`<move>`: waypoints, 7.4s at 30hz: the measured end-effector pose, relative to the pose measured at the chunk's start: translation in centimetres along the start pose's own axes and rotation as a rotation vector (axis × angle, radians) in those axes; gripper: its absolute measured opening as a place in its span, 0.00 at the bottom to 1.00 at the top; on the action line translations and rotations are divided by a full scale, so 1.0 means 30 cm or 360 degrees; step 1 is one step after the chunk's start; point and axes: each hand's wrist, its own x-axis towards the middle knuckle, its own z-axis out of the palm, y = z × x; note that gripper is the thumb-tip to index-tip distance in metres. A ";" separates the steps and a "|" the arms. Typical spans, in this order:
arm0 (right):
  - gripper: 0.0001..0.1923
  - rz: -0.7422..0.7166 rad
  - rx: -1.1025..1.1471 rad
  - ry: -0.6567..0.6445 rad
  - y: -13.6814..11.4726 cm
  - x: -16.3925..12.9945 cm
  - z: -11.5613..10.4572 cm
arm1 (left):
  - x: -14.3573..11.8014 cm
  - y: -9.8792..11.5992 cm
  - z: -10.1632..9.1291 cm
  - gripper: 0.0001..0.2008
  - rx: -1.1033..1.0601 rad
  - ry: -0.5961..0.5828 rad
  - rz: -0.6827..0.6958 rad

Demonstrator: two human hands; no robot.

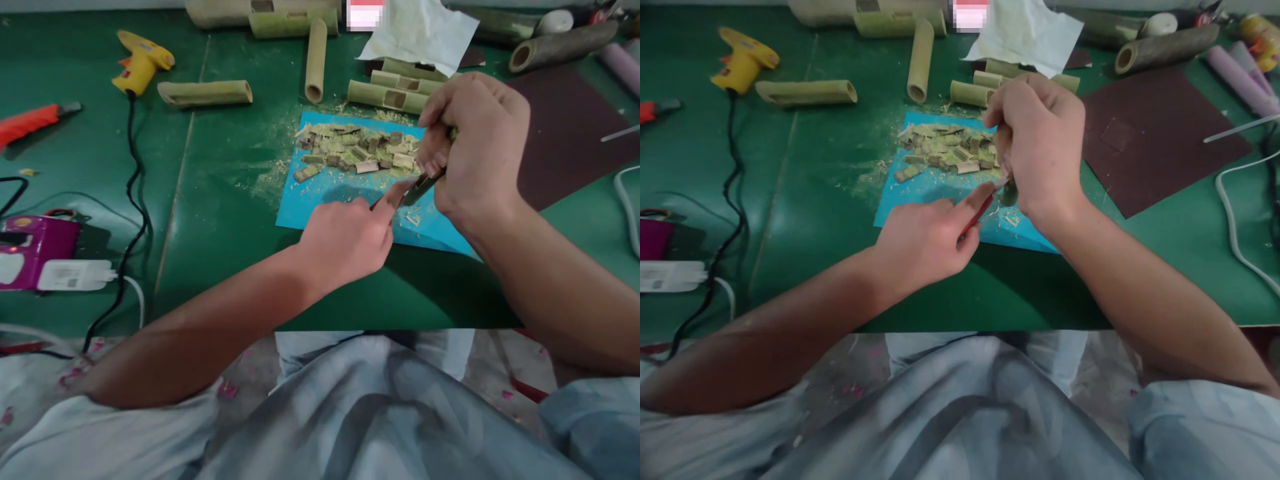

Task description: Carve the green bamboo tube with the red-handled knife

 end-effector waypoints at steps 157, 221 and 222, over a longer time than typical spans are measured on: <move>0.09 0.0266 0.0166 -0.0569 -0.056 0.073 -0.055 | 0.035 -0.118 0.028 0.10 -0.0991 0.1112 0.0390; 0.04 0.0366 0.0239 -0.0846 -0.038 0.104 -0.071 | 0.157 -0.099 -0.006 0.11 -0.1155 0.1025 0.0337; 0.04 0.0369 0.0220 -0.0849 -0.037 0.104 -0.070 | 0.167 -0.103 -0.002 0.12 -0.1156 0.1010 0.0282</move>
